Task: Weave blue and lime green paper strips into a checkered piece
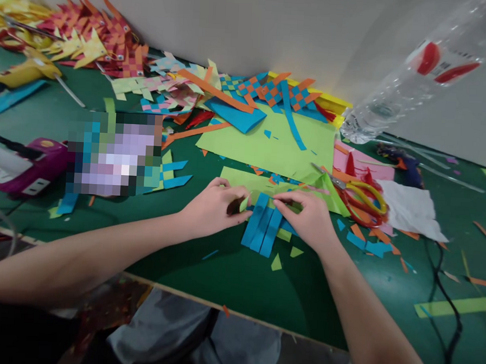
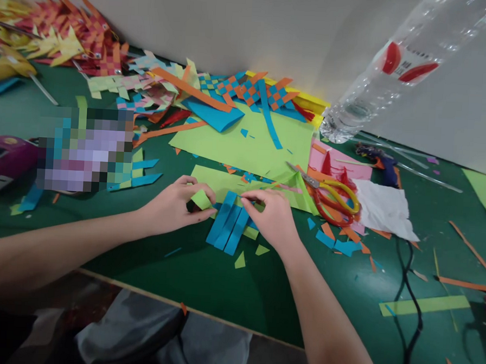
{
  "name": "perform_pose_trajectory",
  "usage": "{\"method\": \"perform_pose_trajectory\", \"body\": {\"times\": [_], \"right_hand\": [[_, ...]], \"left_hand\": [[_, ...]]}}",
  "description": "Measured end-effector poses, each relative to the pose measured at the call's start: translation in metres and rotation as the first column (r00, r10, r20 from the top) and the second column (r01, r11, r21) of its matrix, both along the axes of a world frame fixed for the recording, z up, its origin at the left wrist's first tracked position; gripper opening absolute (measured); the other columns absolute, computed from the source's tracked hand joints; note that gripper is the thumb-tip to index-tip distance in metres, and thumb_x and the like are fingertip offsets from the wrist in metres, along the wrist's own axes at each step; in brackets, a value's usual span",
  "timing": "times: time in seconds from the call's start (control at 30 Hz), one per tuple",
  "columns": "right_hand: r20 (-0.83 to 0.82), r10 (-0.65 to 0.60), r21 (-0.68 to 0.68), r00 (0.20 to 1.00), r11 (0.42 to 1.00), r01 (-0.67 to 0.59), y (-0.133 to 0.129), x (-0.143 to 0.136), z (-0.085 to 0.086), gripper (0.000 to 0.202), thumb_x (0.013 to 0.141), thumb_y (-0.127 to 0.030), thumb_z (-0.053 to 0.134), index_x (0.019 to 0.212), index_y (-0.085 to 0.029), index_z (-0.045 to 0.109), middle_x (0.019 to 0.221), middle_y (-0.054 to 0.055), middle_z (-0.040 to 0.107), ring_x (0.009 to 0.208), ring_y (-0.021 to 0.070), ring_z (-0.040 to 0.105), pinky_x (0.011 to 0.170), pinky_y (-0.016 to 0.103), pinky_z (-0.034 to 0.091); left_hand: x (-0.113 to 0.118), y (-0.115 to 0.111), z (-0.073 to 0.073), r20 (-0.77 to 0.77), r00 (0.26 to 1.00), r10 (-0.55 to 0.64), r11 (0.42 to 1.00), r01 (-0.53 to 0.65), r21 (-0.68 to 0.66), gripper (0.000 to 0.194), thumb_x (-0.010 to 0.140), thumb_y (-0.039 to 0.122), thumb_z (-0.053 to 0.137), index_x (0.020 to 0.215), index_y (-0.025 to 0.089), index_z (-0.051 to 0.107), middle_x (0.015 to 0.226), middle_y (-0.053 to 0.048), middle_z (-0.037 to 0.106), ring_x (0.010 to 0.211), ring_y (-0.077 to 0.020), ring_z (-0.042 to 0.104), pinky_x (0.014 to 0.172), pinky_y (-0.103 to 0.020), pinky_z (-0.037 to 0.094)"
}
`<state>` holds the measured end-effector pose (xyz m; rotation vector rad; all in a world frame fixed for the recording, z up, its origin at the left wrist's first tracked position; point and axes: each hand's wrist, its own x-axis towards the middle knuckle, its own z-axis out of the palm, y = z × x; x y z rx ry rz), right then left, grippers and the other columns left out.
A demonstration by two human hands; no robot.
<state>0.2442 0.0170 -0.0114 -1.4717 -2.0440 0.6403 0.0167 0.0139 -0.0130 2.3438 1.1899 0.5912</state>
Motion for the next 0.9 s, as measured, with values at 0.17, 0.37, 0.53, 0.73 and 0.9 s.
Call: {"method": "perform_pose_trajectory", "body": {"times": [0.17, 0.37, 0.53, 0.73, 0.9], "right_hand": [[0.019, -0.009, -0.002, 1.0, 1.0, 0.009, -0.002, -0.004, -0.003, 0.012, 0.082, -0.027, 0.061, 0.086, -0.023, 0.072, 0.086, 0.002, 0.075, 0.081, 0.0209, 0.067, 0.079, 0.038, 0.049], [0.071, 0.034, 0.112, 0.997, 0.993, -0.042, -0.005, -0.008, -0.008, 0.012, 0.084, -0.028, 0.061, 0.088, -0.023, 0.071, 0.085, 0.002, 0.074, 0.08, 0.0206, 0.065, 0.083, 0.04, 0.044], [0.1, 0.085, 0.225, 0.991, 0.969, -0.105, -0.006, -0.01, -0.011, 0.014, 0.087, -0.028, 0.057, 0.095, -0.021, 0.068, 0.091, 0.003, 0.073, 0.085, 0.0208, 0.064, 0.086, 0.041, 0.041], [0.15, 0.149, 0.369, 0.977, 0.909, -0.196, -0.007, -0.005, 0.001, 0.015, 0.084, -0.028, 0.06, 0.098, -0.023, 0.064, 0.102, 0.007, 0.069, 0.096, 0.0241, 0.058, 0.087, 0.041, 0.037], [0.193, 0.316, 0.222, 0.929, 0.908, -0.355, -0.008, -0.001, 0.005, 0.01, 0.087, -0.028, 0.056, 0.08, -0.022, 0.061, 0.073, 0.001, 0.065, 0.072, 0.0179, 0.057, 0.077, 0.036, 0.035]], "left_hand": [[0.002, -0.001, 0.004, -0.017, 0.999, -0.048, 0.997, 0.047, -0.055, 0.017, 0.086, 0.035, 0.052, 0.09, 0.021, 0.059, 0.057, 0.006, 0.06, 0.052, -0.0115, 0.054, 0.092, -0.037, 0.038], [0.001, -0.003, 0.006, 0.036, 0.998, -0.043, 0.998, 0.044, -0.038, 0.02, 0.085, 0.039, 0.053, 0.088, 0.021, 0.061, 0.076, 0.001, 0.069, 0.063, -0.0139, 0.059, 0.083, -0.033, 0.042], [0.0, -0.002, 0.005, 0.032, 0.997, -0.069, 0.995, 0.071, -0.07, 0.024, 0.083, 0.045, 0.058, 0.09, 0.021, 0.06, 0.065, 0.004, 0.065, 0.065, -0.0145, 0.058, 0.086, -0.034, 0.04], [0.0, 0.0, 0.0, 0.002, 0.997, -0.081, 0.994, 0.081, -0.075, 0.025, 0.082, 0.044, 0.061, 0.091, 0.021, 0.057, 0.065, 0.005, 0.064, 0.069, -0.0143, 0.057, 0.089, -0.036, 0.038], [0.0, -0.001, 0.002, -0.009, 0.997, -0.074, 0.994, 0.073, -0.084, 0.023, 0.081, 0.042, 0.061, 0.088, 0.022, 0.056, 0.066, 0.004, 0.064, 0.071, -0.0156, 0.057, 0.088, -0.037, 0.039]]}}
